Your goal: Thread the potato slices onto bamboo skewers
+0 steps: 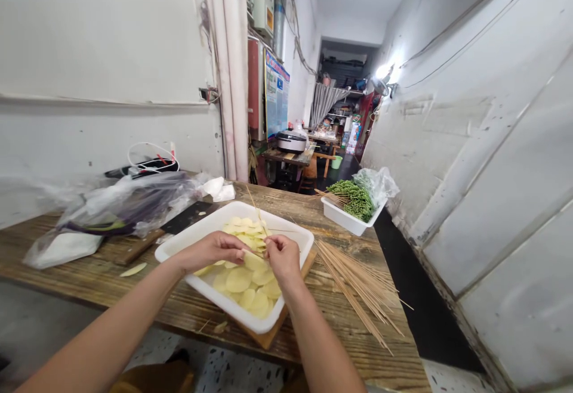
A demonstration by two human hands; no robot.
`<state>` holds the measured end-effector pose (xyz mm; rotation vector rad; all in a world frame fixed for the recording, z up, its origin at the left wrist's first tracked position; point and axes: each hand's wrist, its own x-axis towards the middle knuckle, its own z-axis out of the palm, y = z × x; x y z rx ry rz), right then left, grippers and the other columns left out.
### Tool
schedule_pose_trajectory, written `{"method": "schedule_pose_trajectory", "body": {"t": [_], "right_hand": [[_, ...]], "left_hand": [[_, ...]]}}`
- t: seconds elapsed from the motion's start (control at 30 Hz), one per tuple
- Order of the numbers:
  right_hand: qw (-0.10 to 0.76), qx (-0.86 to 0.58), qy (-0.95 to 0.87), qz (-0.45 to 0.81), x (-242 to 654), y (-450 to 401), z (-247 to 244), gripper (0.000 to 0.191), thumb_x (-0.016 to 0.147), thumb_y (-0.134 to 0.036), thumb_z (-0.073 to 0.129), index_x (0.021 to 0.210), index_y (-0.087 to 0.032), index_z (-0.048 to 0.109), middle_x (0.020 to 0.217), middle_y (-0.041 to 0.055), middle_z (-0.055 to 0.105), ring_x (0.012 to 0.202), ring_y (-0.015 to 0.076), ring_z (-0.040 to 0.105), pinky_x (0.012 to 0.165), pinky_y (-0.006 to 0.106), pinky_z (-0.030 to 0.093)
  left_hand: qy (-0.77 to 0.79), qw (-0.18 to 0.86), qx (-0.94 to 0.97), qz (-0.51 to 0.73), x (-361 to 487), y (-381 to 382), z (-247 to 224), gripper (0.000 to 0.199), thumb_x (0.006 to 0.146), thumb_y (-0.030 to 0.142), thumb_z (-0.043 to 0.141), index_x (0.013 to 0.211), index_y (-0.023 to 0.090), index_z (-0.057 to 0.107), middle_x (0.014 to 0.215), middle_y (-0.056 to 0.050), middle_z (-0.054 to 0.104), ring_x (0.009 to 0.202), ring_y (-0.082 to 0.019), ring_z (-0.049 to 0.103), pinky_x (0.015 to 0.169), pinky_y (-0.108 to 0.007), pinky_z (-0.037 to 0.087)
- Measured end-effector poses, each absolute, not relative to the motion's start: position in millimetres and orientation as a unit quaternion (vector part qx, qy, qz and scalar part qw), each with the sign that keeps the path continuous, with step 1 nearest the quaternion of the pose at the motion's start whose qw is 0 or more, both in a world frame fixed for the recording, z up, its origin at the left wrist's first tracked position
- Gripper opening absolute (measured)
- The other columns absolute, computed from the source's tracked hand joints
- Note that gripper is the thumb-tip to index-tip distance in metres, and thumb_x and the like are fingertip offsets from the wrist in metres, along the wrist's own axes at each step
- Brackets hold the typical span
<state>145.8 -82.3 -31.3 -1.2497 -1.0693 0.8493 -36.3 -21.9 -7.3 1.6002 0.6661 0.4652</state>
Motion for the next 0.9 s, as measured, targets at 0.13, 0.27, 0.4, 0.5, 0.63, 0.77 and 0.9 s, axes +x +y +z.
{"method": "schedule_pose_trajectory", "body": {"t": [0.13, 0.27, 0.4, 0.5, 0.63, 0.77, 0.9], "right_hand": [[0.597, -0.541, -0.466, 0.366, 146.2, -81.8, -31.5, 0.023, 0.070, -0.034, 0.058, 0.070, -0.013, 0.065, 0.045, -0.0046, 0.047, 0.039, 0.0069, 0.035, 0.037, 0.019, 0.027], [0.596, -0.542, -0.468, 0.363, 146.3, -80.6, -32.8, 0.022, 0.070, -0.033, 0.058, 0.070, -0.013, 0.066, 0.045, -0.0044, 0.048, 0.039, 0.0074, 0.037, 0.038, 0.019, 0.027], [0.598, -0.542, -0.468, 0.361, 146.6, -80.2, -34.4, 0.021, 0.070, -0.033, 0.058, 0.071, -0.014, 0.066, 0.046, -0.0039, 0.050, 0.041, 0.0080, 0.040, 0.039, 0.019, 0.030], [0.595, -0.542, -0.468, 0.364, 146.5, -80.5, -34.3, 0.022, 0.070, -0.033, 0.058, 0.073, -0.013, 0.067, 0.046, -0.0041, 0.050, 0.041, 0.0080, 0.040, 0.040, 0.019, 0.030], [0.587, -0.541, -0.471, 0.375, 145.5, -80.5, -32.9, 0.021, 0.069, -0.033, 0.058, 0.071, -0.013, 0.066, 0.044, -0.0047, 0.049, 0.040, 0.0077, 0.039, 0.040, 0.019, 0.030], [0.581, -0.542, -0.472, 0.381, 145.0, -80.3, -32.7, 0.022, 0.068, -0.034, 0.059, 0.070, -0.013, 0.065, 0.044, -0.0047, 0.049, 0.039, 0.0074, 0.038, 0.040, 0.019, 0.029], [0.579, -0.547, -0.473, 0.376, 145.5, -80.8, -33.3, 0.021, 0.069, -0.034, 0.059, 0.071, -0.013, 0.065, 0.046, -0.0041, 0.050, 0.040, 0.0072, 0.038, 0.038, 0.019, 0.028]], "left_hand": [[0.255, 0.574, 0.757, 0.180, -35.6, -22.4, -7.3, 0.022, 0.068, 0.033, 0.068, 0.082, 0.018, 0.072, 0.091, -0.009, 0.070, 0.085, -0.021, 0.062, 0.081, -0.032, 0.046], [0.244, 0.576, 0.757, 0.188, -34.0, -24.9, -6.9, 0.016, 0.068, 0.033, 0.068, 0.075, 0.018, 0.069, 0.087, -0.008, 0.069, 0.080, -0.019, 0.062, 0.076, -0.028, 0.046], [0.243, 0.628, 0.714, 0.189, -33.9, -27.9, -5.6, 0.020, 0.071, 0.037, 0.066, 0.077, 0.019, 0.060, 0.070, -0.001, 0.061, 0.063, -0.013, 0.055, 0.060, -0.023, 0.045], [0.230, 0.655, 0.700, 0.168, -34.6, -29.5, -4.5, 0.023, 0.073, 0.040, 0.063, 0.080, 0.020, 0.055, 0.072, -0.001, 0.059, 0.066, -0.014, 0.055, 0.061, -0.024, 0.046], [0.239, 0.668, 0.684, 0.171, -35.0, -29.8, -4.8, 0.026, 0.072, 0.042, 0.064, 0.082, 0.021, 0.053, 0.075, -0.001, 0.057, 0.069, -0.015, 0.055, 0.063, -0.027, 0.048], [0.244, 0.675, 0.669, 0.196, -34.8, -29.4, -5.7, 0.027, 0.068, 0.041, 0.068, 0.080, 0.020, 0.055, 0.075, -0.003, 0.058, 0.070, -0.015, 0.054, 0.061, -0.026, 0.048], [0.237, 0.682, 0.669, 0.177, -35.3, -29.5, -5.5, 0.030, 0.061, 0.038, 0.073, 0.079, 0.020, 0.056, 0.079, -0.005, 0.061, 0.074, -0.017, 0.056, 0.061, -0.024, 0.048]]}}
